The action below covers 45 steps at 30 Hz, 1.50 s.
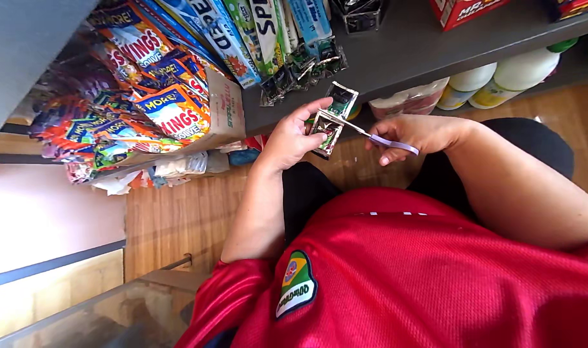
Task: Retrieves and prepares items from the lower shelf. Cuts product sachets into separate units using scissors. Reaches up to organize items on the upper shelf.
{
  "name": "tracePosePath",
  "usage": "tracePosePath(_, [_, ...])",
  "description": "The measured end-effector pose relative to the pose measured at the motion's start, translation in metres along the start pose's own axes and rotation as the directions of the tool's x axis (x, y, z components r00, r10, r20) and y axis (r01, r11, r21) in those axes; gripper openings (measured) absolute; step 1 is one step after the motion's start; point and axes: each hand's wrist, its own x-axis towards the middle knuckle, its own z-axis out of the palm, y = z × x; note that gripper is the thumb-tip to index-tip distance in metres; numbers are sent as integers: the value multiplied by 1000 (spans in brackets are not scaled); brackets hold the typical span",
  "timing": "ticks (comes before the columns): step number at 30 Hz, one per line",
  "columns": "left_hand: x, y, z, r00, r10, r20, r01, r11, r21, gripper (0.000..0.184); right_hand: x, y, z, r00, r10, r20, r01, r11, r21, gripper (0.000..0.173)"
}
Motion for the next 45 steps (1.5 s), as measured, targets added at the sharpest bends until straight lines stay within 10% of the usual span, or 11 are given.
tracePosePath(12, [3, -19, 2, 994, -19, 107, 48, 962, -270, 68, 0, 0, 8, 999, -31, 14, 30, 998, 56, 33])
tracePosePath(45, [4, -21, 9, 989, 40, 142, 7, 950, -313, 69, 3, 4, 9, 994, -106, -18, 107, 994, 16, 29])
